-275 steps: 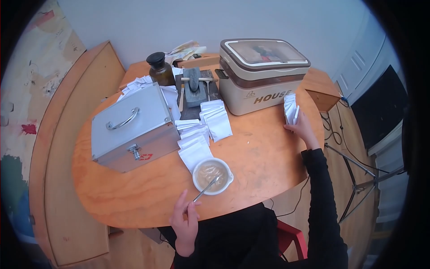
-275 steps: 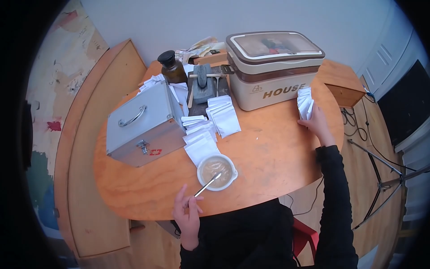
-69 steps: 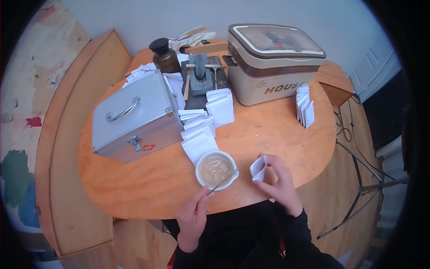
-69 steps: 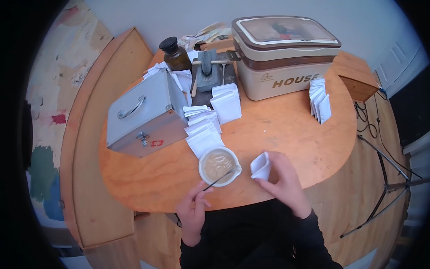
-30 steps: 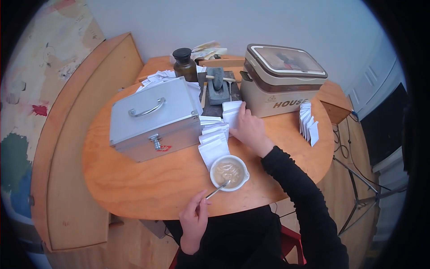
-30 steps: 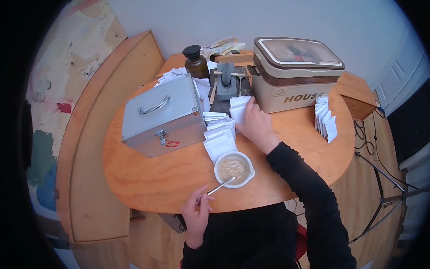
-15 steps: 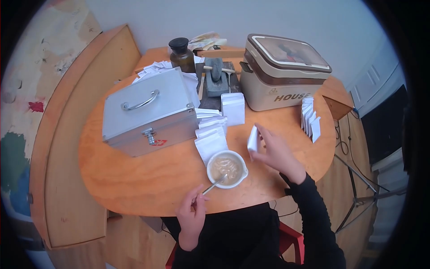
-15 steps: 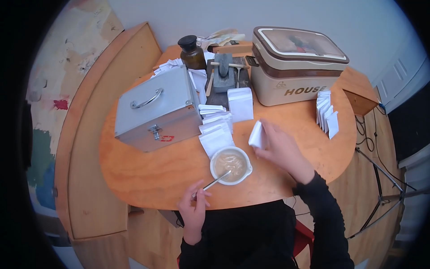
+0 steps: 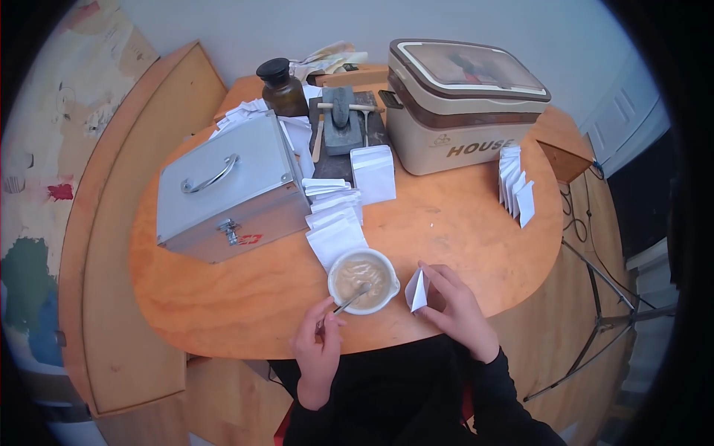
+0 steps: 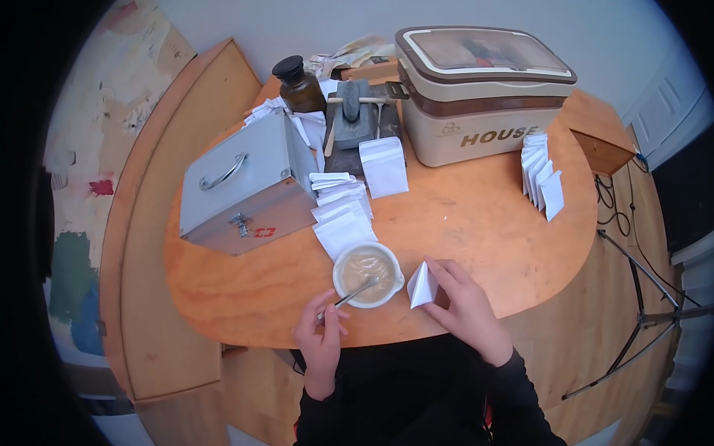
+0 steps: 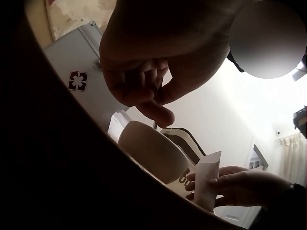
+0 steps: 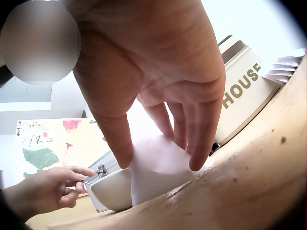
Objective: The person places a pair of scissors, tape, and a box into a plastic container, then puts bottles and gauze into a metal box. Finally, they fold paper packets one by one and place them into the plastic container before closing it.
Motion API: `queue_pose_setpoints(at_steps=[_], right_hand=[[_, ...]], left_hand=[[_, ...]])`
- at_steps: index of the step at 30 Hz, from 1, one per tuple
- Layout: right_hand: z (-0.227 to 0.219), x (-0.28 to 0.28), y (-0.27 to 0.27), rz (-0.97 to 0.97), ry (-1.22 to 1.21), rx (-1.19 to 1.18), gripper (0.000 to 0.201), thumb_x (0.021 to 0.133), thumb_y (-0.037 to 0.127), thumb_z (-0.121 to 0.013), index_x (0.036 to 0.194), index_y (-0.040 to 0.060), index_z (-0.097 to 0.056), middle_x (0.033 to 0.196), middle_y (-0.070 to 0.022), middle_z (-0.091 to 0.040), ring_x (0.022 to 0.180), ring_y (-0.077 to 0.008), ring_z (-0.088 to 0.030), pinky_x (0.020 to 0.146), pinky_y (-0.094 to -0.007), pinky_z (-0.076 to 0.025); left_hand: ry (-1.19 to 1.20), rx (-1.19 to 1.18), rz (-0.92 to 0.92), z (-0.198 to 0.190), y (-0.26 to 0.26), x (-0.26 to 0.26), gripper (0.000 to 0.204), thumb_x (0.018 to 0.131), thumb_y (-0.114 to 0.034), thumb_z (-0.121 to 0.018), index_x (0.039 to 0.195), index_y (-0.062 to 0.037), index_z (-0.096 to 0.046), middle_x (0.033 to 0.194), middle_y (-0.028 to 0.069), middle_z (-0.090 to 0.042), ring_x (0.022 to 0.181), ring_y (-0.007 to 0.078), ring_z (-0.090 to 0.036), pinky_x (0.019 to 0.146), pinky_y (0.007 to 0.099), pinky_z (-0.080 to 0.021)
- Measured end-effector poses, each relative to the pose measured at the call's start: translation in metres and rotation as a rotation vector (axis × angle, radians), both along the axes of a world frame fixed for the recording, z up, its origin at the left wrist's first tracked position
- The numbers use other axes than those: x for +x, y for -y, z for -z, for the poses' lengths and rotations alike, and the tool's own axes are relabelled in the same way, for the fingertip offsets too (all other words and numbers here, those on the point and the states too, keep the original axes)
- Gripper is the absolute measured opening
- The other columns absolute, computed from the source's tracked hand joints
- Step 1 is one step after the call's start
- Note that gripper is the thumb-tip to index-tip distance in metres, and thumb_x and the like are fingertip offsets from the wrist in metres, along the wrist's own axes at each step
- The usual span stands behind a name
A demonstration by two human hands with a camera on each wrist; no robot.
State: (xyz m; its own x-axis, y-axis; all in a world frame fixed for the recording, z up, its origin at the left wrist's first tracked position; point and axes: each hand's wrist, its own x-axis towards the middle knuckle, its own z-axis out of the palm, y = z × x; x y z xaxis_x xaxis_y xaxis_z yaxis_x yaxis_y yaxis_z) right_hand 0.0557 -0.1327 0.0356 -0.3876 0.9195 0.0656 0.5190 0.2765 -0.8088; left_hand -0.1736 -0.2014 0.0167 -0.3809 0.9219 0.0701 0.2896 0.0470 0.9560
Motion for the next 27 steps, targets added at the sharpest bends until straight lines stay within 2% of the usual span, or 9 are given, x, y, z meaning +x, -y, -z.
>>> queue_pose_setpoints(at_steps=[3, 6, 9, 12, 15, 21, 24, 27], right_hand=[[0.005, -0.001, 0.001, 0.012, -0.031, 0.073, 0.066, 0.072, -0.001, -0.07, 0.135, 0.0009, -0.049, 0.122, -0.0153, -0.055, 0.104, -0.028, -0.06, 0.09, -0.0346, -0.049], [0.006, -0.003, 0.003, 0.057, -0.1, 0.049, 0.059, 0.075, 0.002, -0.072, 0.131, 0.0005, -0.053, 0.119, -0.0146, -0.057, 0.104, -0.0283, -0.06, 0.091, -0.0347, -0.047], [0.006, 0.003, 0.002, -0.006, -0.062, -0.056, 0.053, 0.079, 0.011, -0.074, 0.128, 0.0032, -0.056, 0.116, -0.0133, -0.059, 0.103, -0.0297, -0.061, 0.082, -0.035, -0.051], [0.007, 0.001, 0.003, 0.034, -0.098, -0.056, 0.048, 0.081, 0.013, -0.074, 0.125, 0.0042, -0.059, 0.114, -0.0127, -0.06, 0.098, -0.0284, -0.061, 0.079, -0.034, -0.052], [0.007, -0.001, 0.003, 0.061, -0.118, 0.005, 0.057, 0.074, 0.01, -0.078, 0.126, 0.0016, -0.057, 0.115, -0.0141, -0.059, 0.105, -0.0294, -0.059, 0.09, -0.0352, -0.047], [0.006, 0.0, 0.003, 0.02, -0.035, 0.025, 0.071, 0.067, 0.009, -0.082, 0.131, 0.0045, -0.052, 0.121, -0.0149, -0.057, 0.112, -0.0319, -0.055, 0.094, -0.0373, -0.046], [0.011, 0.001, 0.004, 0.0, -0.001, 0.049, 0.069, 0.067, 0.006, -0.08, 0.13, 0.0044, -0.053, 0.122, -0.0149, -0.056, 0.113, -0.0323, -0.054, 0.094, -0.0375, -0.046], [0.012, 0.0, 0.005, 0.025, -0.019, 0.092, 0.063, 0.069, 0.002, -0.073, 0.129, 0.0047, -0.053, 0.119, -0.0147, -0.056, 0.107, -0.0317, -0.055, 0.086, -0.036, -0.05]], left_hand=[[0.051, 0.014, -0.038, 0.0, 0.002, 0.002, 0.023, 0.095, -0.004, -0.051, 0.116, 0.0026, -0.06, 0.073, 0.0076, -0.065, 0.053, 0.0074, -0.055, 0.051, 0.0206, -0.045], [0.046, 0.078, -0.128, 0.0, 0.003, 0.005, 0.023, 0.094, -0.003, -0.053, 0.115, 0.0008, -0.061, 0.072, 0.0048, -0.065, 0.053, 0.0068, -0.055, 0.05, 0.0203, -0.043], [-0.001, 0.065, -0.096, -0.005, 0.0, 0.006, 0.022, 0.095, -0.004, -0.051, 0.116, 0.0025, -0.057, 0.071, 0.0056, -0.062, 0.052, 0.0067, -0.052, 0.05, 0.0198, -0.043], [0.001, 0.049, -0.075, 0.005, -0.001, 0.006, 0.022, 0.095, -0.004, -0.052, 0.116, 0.0026, -0.058, 0.07, 0.0055, -0.062, 0.052, 0.0062, -0.052, 0.049, 0.0193, -0.042], [-0.026, 0.047, -0.045, 0.006, -0.002, 0.007, 0.022, 0.095, -0.005, -0.052, 0.116, 0.0028, -0.058, 0.07, 0.0054, -0.062, 0.052, 0.0059, -0.052, 0.049, 0.0192, -0.042], [-0.02, 0.028, -0.054, 0.005, -0.001, 0.006, 0.023, 0.095, -0.005, -0.052, 0.116, 0.003, -0.058, 0.07, 0.0053, -0.063, 0.052, 0.0056, -0.051, 0.049, 0.0189, -0.042], [0.013, -0.008, -0.085, 0.001, -0.001, 0.005, 0.023, 0.096, -0.005, -0.051, 0.117, 0.0029, -0.057, 0.07, 0.0055, -0.062, 0.052, 0.0055, -0.051, 0.049, 0.0188, -0.042], [0.008, -0.007, -0.085, 0.0, -0.001, 0.004, 0.023, 0.096, -0.004, -0.051, 0.117, 0.0027, -0.057, 0.07, 0.0056, -0.062, 0.052, 0.0055, -0.051, 0.048, 0.0188, -0.042]])
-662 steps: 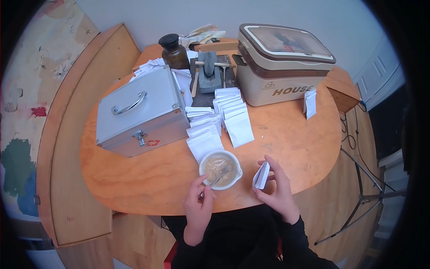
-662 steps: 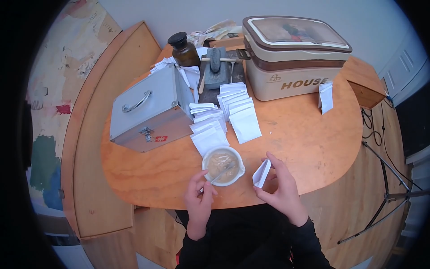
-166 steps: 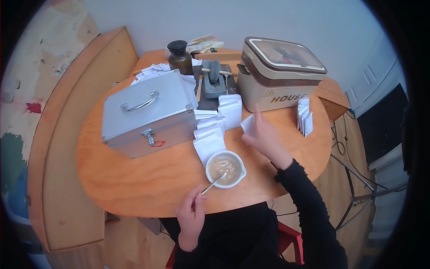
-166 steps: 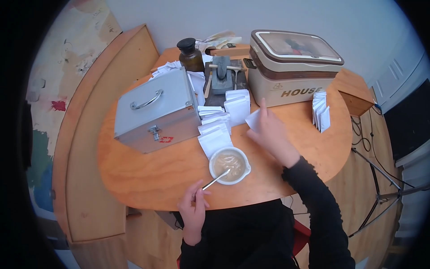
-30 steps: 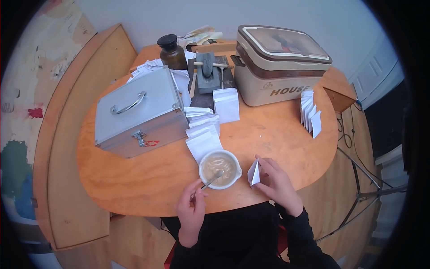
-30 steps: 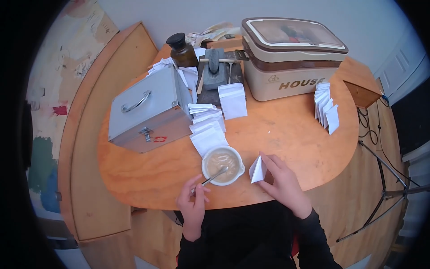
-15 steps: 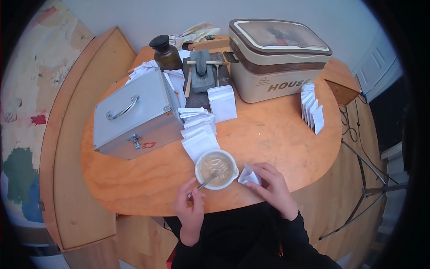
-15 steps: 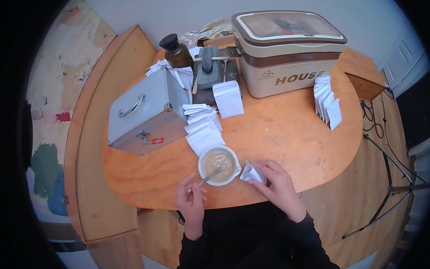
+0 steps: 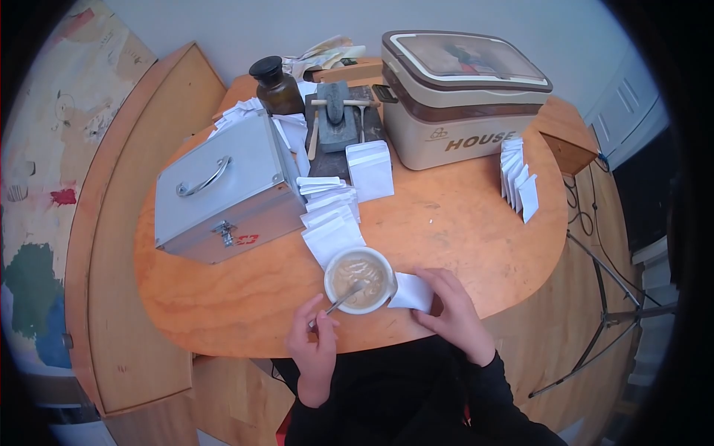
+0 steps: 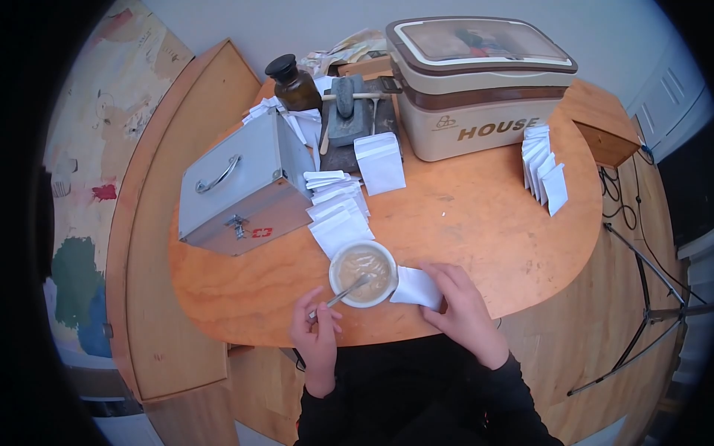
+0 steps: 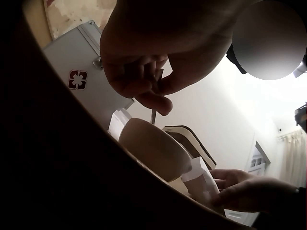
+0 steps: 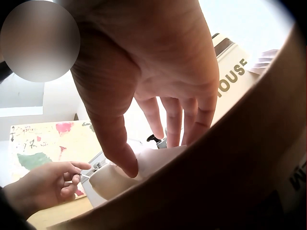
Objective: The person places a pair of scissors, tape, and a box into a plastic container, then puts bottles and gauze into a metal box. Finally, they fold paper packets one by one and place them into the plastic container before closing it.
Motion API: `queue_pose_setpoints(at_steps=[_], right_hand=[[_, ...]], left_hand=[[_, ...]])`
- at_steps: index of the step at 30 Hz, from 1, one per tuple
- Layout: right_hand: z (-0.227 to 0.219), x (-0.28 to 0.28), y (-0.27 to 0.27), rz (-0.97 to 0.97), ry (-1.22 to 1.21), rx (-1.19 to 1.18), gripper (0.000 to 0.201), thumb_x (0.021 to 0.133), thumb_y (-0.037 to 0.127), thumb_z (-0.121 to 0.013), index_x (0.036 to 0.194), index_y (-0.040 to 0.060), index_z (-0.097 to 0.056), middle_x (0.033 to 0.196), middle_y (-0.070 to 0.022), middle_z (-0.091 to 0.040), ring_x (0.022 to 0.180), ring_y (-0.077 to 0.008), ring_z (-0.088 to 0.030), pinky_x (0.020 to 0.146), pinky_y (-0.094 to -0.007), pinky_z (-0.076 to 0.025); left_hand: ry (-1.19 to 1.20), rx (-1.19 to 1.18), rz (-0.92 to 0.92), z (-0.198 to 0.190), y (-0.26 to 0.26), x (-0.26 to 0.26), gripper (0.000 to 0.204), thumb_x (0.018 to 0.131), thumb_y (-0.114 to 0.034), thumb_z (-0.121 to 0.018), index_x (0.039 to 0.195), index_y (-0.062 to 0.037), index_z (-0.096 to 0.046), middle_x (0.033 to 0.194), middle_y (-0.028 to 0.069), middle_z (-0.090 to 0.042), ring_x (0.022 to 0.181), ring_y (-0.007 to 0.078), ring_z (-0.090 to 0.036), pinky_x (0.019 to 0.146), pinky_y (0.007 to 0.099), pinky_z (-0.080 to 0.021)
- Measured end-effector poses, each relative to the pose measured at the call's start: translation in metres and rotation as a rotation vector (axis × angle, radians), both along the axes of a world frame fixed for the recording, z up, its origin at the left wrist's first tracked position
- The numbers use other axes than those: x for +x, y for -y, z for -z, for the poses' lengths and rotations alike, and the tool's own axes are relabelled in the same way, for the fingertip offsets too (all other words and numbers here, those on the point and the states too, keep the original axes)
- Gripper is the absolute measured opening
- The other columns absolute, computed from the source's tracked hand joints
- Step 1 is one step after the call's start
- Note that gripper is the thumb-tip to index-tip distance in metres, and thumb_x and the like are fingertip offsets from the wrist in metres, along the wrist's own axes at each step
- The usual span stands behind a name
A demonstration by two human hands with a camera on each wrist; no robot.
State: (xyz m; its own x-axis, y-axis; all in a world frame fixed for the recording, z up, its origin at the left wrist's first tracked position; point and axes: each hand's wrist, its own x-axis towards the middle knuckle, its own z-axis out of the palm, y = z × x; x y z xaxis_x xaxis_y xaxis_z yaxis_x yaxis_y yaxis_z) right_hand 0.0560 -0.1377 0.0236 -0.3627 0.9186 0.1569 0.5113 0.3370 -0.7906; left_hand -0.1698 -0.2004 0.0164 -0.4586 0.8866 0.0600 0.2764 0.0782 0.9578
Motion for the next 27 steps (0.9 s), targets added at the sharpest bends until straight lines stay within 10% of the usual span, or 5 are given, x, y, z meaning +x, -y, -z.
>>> queue_pose_setpoints(at_steps=[27], right_hand=[[-0.005, -0.005, 0.001, -0.03, -0.138, -0.034, 0.056, 0.071, 0.001, -0.074, 0.124, 0.0023, -0.055, 0.12, -0.0145, -0.055, 0.113, -0.0319, -0.055, 0.094, -0.0373, -0.047]], left_hand=[[0.075, 0.025, 0.047, 0.0, -0.003, 0.011, 0.023, 0.096, -0.005, -0.052, 0.118, 0.0009, -0.057, 0.071, 0.0036, -0.061, 0.054, 0.0042, -0.05, 0.049, 0.0182, -0.04]])
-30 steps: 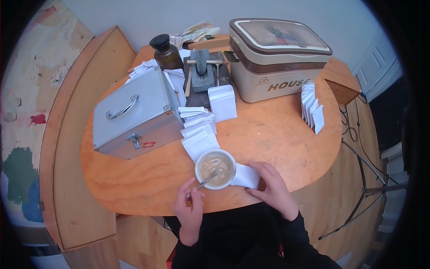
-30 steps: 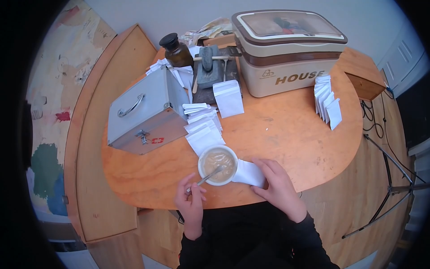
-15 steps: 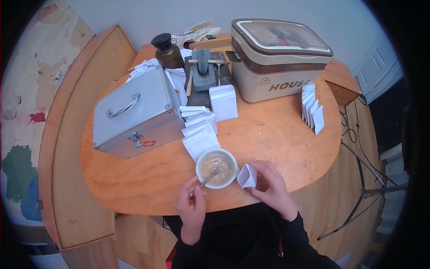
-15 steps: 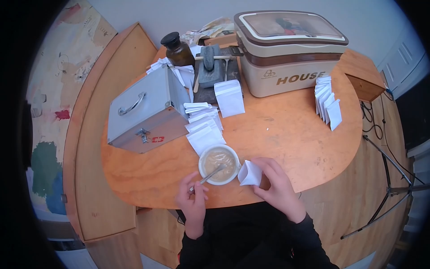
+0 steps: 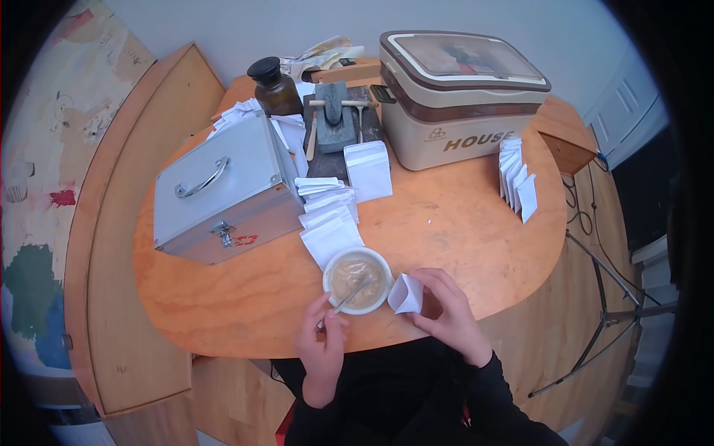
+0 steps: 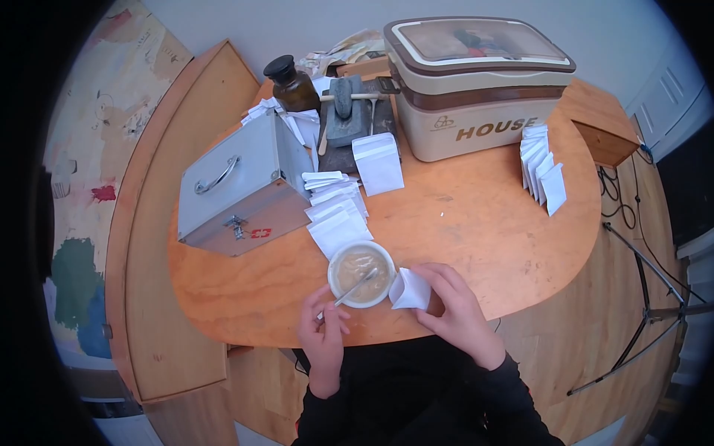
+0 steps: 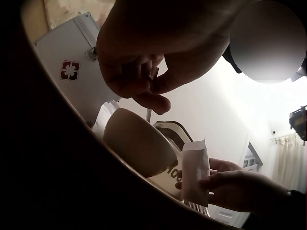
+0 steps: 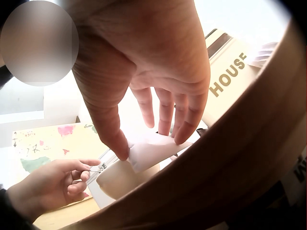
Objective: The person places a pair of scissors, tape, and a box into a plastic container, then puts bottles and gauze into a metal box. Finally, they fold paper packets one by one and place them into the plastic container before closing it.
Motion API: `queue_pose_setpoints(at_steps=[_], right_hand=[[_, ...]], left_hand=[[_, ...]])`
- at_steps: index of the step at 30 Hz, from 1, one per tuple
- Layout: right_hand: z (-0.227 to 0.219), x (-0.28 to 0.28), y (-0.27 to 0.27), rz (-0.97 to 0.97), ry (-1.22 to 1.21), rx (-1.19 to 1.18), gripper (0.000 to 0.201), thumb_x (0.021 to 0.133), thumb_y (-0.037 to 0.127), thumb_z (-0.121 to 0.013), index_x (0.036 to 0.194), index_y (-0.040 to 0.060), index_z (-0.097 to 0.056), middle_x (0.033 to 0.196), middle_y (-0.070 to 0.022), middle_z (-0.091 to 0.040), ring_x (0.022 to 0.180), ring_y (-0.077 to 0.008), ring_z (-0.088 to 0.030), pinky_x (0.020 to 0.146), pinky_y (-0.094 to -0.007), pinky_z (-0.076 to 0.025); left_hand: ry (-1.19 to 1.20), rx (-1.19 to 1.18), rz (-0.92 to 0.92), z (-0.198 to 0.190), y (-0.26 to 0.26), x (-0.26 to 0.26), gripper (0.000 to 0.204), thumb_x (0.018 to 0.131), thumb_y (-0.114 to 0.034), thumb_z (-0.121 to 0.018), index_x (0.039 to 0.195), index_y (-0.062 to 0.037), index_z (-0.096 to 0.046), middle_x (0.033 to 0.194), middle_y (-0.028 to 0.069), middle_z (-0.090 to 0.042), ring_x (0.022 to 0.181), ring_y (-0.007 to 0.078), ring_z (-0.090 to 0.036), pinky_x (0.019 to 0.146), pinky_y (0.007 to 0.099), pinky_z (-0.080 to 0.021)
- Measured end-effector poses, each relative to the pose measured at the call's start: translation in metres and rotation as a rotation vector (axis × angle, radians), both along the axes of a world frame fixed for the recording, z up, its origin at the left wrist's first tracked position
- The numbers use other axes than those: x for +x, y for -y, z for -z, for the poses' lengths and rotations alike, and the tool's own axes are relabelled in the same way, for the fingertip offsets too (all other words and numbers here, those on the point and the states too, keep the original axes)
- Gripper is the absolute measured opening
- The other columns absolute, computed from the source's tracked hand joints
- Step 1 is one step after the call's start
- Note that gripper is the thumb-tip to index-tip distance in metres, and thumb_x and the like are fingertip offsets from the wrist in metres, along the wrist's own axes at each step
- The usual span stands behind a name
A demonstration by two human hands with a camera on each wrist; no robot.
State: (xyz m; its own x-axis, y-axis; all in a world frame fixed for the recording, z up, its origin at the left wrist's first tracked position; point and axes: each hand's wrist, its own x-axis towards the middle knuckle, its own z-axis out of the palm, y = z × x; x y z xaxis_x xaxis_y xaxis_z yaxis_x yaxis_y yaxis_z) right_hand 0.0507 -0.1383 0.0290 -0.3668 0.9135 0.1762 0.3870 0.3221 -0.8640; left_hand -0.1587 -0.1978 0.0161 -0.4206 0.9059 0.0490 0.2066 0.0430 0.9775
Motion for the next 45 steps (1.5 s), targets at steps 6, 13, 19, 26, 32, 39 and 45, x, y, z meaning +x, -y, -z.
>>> queue_pose_setpoints(at_steps=[6, 13, 19, 26, 32, 39, 45], right_hand=[[0.002, -0.002, -0.001, -0.01, -0.018, 0.005, 0.055, 0.072, 0.001, -0.073, 0.124, 0.0029, -0.055, 0.119, -0.0142, -0.055, 0.112, -0.0318, -0.056, 0.093, -0.0368, -0.048], [-0.001, -0.004, -0.001, -0.024, -0.01, 0.006, 0.056, 0.072, 0.001, -0.072, 0.125, 0.0036, -0.055, 0.12, -0.0137, -0.055, 0.111, -0.031, -0.056, 0.09, -0.0361, -0.049], [0.0, -0.004, -0.001, -0.027, 0.005, 0.011, 0.057, 0.072, 0.001, -0.073, 0.125, 0.0034, -0.054, 0.12, -0.0137, -0.055, 0.111, -0.031, -0.056, 0.091, -0.0362, -0.049], [0.001, -0.004, -0.001, -0.031, 0.005, -0.002, 0.057, 0.072, 0.002, -0.074, 0.125, 0.0034, -0.054, 0.121, -0.014, -0.055, 0.112, -0.0314, -0.056, 0.092, -0.0367, -0.048], [0.002, -0.004, -0.001, -0.016, -0.007, -0.005, 0.057, 0.072, 0.002, -0.074, 0.126, 0.0026, -0.054, 0.121, -0.0147, -0.055, 0.113, -0.0321, -0.055, 0.094, -0.0369, -0.047], [0.003, -0.003, -0.001, 0.019, -0.009, 0.071, 0.057, 0.072, 0.002, -0.073, 0.126, 0.0021, -0.054, 0.121, -0.0156, -0.055, 0.112, -0.0325, -0.055, 0.095, -0.0375, -0.047], [-0.004, 0.03, -0.009, 0.202, 0.02, 0.107, 0.056, 0.071, 0.005, -0.075, 0.124, 0.0036, -0.055, 0.12, -0.0129, -0.059, 0.111, -0.0286, -0.057, 0.087, -0.0354, -0.048]], left_hand=[[-0.091, -0.009, 0.022, 0.005, 0.002, -0.012, 0.025, 0.094, 0.001, -0.051, 0.118, 0.0011, -0.057, 0.069, 0.0033, -0.06, 0.053, 0.004, -0.05, 0.048, 0.0182, -0.039], [-0.001, -0.081, 0.105, -0.004, 0.0, -0.005, 0.025, 0.093, 0.0, -0.051, 0.118, 0.0001, -0.057, 0.064, 0.0025, -0.059, 0.051, 0.0042, -0.05, 0.048, 0.0183, -0.039], [0.057, -0.071, 0.145, 0.002, -0.001, -0.004, 0.026, 0.096, -0.001, -0.049, 0.121, 0.0, -0.055, 0.066, 0.0034, -0.06, 0.052, 0.0043, -0.05, 0.049, 0.0185, -0.039], [0.213, -0.058, 0.138, -0.002, 0.002, -0.004, 0.027, 0.096, -0.001, -0.047, 0.123, 0.001, -0.052, 0.068, 0.006, -0.061, 0.052, 0.0057, -0.051, 0.049, 0.0186, -0.039], [0.212, 0.017, 0.195, -0.009, 0.01, -0.007, 0.028, 0.096, -0.001, -0.05, 0.124, 0.0015, -0.051, 0.069, 0.0074, -0.061, 0.051, 0.0078, -0.051, 0.048, 0.0194, -0.041], [-0.259, 0.155, 0.418, -0.01, 0.007, -0.009, 0.032, 0.093, 0.003, -0.052, 0.125, 0.0031, -0.054, 0.081, 0.0124, -0.07, 0.056, 0.0104, -0.06, 0.052, 0.0216, -0.048], [-0.148, 0.149, 0.318, 0.003, 0.013, -0.016, 0.034, 0.094, 0.003, -0.051, 0.128, 0.0035, -0.053, 0.087, 0.0149, -0.072, 0.06, 0.0111, -0.063, 0.053, 0.0227, -0.05]])
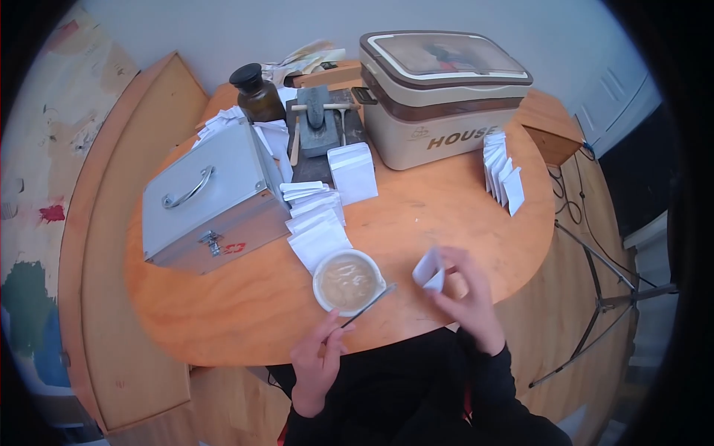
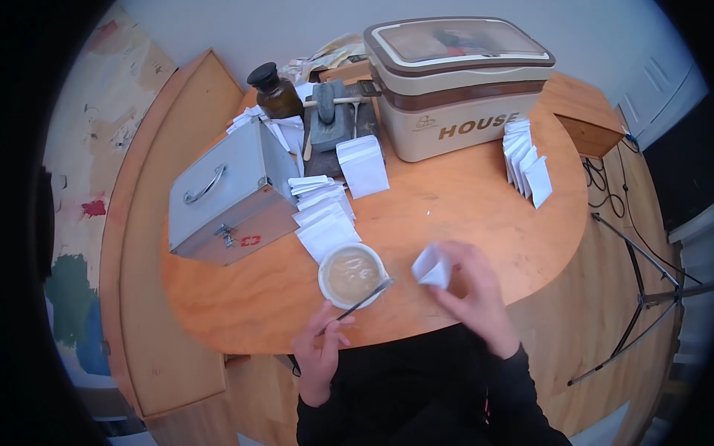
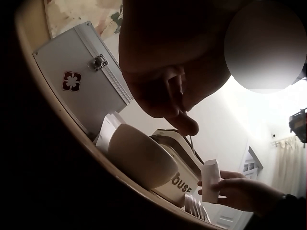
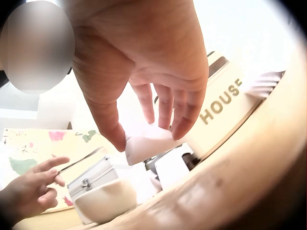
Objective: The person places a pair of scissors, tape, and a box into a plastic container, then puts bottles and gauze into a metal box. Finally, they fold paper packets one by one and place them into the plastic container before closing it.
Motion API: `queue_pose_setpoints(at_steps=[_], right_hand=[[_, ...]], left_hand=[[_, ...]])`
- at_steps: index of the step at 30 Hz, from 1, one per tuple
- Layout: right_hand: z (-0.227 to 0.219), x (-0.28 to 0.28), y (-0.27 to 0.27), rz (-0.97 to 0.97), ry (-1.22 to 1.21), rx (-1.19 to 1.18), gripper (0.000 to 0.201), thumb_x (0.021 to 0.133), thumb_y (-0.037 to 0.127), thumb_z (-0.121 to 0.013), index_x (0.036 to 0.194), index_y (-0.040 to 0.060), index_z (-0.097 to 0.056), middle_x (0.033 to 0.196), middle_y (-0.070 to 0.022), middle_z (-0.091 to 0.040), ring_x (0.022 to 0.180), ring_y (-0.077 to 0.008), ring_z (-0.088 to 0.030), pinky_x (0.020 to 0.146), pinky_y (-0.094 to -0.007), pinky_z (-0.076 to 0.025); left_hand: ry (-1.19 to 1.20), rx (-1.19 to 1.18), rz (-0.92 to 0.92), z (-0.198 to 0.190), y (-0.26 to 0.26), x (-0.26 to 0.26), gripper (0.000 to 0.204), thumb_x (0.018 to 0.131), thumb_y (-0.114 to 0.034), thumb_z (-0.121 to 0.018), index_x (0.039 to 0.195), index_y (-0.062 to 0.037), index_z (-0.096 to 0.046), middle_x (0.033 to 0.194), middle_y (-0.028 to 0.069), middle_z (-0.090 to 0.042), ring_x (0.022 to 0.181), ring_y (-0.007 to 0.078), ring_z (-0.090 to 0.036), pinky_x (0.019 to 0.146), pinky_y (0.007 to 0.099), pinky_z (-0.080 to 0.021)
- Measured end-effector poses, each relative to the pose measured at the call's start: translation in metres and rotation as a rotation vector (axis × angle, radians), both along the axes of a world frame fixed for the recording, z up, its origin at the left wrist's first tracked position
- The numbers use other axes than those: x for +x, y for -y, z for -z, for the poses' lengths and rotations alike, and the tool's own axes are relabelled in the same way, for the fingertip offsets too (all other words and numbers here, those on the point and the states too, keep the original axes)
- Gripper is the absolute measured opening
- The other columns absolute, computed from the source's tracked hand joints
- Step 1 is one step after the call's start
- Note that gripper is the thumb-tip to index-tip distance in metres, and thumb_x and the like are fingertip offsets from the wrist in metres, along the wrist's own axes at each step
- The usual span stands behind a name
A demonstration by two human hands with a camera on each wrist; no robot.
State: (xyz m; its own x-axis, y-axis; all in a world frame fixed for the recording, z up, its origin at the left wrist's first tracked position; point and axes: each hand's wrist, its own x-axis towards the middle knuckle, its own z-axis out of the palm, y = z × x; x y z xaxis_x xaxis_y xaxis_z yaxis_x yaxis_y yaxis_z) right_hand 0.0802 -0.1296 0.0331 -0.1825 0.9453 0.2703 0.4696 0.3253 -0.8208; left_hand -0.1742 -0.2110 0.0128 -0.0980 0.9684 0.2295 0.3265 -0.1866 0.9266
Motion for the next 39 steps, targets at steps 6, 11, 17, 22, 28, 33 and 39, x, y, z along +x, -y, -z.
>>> queue_pose_setpoints(at_steps=[6, 11, 17, 22, 28, 33, 39], right_hand=[[0.009, 0.114, -0.045, 0.41, 0.178, 0.085, 0.055, 0.075, 0.004, -0.069, 0.128, 0.0059, -0.053, 0.116, -0.0071, -0.06, 0.106, -0.0207, -0.058, 0.082, -0.036, -0.049], [0.041, 0.193, -0.103, 0.401, 0.14, -0.047, 0.063, 0.074, 0.004, -0.073, 0.132, 0.0059, -0.049, 0.12, -0.0102, -0.057, 0.11, -0.0221, -0.056, 0.078, -0.0354, -0.053], [0.052, 0.193, -0.125, 0.294, 0.27, -0.026, 0.07, 0.07, 0.006, -0.078, 0.133, 0.0023, -0.047, 0.122, -0.0163, -0.055, 0.113, -0.0286, -0.055, 0.077, -0.0359, -0.055], [0.042, 0.182, -0.132, 0.315, 0.56, 0.08, 0.071, 0.069, 0.01, -0.08, 0.13, -0.0012, -0.046, 0.113, -0.0215, -0.058, 0.105, -0.0372, -0.057, 0.082, -0.0403, -0.052], [0.048, 0.164, -0.129, 0.482, 0.94, -0.037, 0.065, 0.073, 0.03, -0.078, 0.12, -0.0043, -0.05, 0.107, -0.0232, -0.06, 0.098, -0.0396, -0.058, 0.085, -0.0447, -0.048], [0.046, 0.148, -0.122, 0.635, 1.0, 0.022, 0.067, 0.075, 0.041, -0.075, 0.118, -0.0037, -0.049, 0.102, -0.0216, -0.059, 0.1, -0.0384, -0.058, 0.083, -0.0457, -0.048], [0.035, 0.14, -0.12, 0.66, 0.929, -0.097, 0.067, 0.079, 0.04, -0.073, 0.122, -0.0039, -0.047, 0.105, -0.0219, -0.057, 0.099, -0.0406, -0.058, 0.079, -0.0458, -0.05]], left_hand=[[0.011, -0.027, -0.036, -0.004, -0.001, -0.007, 0.033, 0.095, 0.002, -0.05, 0.128, 0.0038, -0.052, 0.086, 0.0156, -0.071, 0.061, 0.0107, -0.062, 0.053, 0.0222, -0.05], [0.057, -0.032, -0.056, 0.002, 0.0, -0.006, 0.032, 0.093, 0.003, -0.052, 0.125, 0.0029, -0.055, 0.085, 0.0145, -0.071, 0.06, 0.0102, -0.062, 0.052, 0.0217, -0.049], [0.046, -0.048, -0.043, 0.002, 0.003, -0.01, 0.033, 0.094, 0.003, -0.05, 0.127, 0.0028, -0.053, 0.085, 0.0144, -0.071, 0.058, 0.0094, -0.061, 0.053, 0.0216, -0.049], [0.036, -0.062, -0.058, 0.0, 0.005, -0.014, 0.032, 0.094, 0.002, -0.05, 0.126, 0.002, -0.054, 0.085, 0.0138, -0.071, 0.056, 0.0088, -0.059, 0.053, 0.0216, -0.049], [0.034, -0.054, -0.08, 0.004, 0.009, -0.02, 0.031, 0.094, 0.001, -0.051, 0.125, 0.0011, -0.056, 0.085, 0.0124, -0.071, 0.054, 0.0084, -0.058, 0.051, 0.0214, -0.048], [0.051, -0.073, -0.083, 0.008, 0.009, -0.02, 0.03, 0.094, 0.001, -0.051, 0.124, 0.0007, -0.057, 0.084, 0.0121, -0.071, 0.055, 0.0084, -0.058, 0.051, 0.0213, -0.048], [0.051, -0.101, -0.079, 0.004, 0.007, -0.019, 0.027, 0.094, 0.0, -0.052, 0.121, 0.0015, -0.059, 0.085, 0.0124, -0.071, 0.055, 0.009, -0.059, 0.051, 0.0212, -0.048]])
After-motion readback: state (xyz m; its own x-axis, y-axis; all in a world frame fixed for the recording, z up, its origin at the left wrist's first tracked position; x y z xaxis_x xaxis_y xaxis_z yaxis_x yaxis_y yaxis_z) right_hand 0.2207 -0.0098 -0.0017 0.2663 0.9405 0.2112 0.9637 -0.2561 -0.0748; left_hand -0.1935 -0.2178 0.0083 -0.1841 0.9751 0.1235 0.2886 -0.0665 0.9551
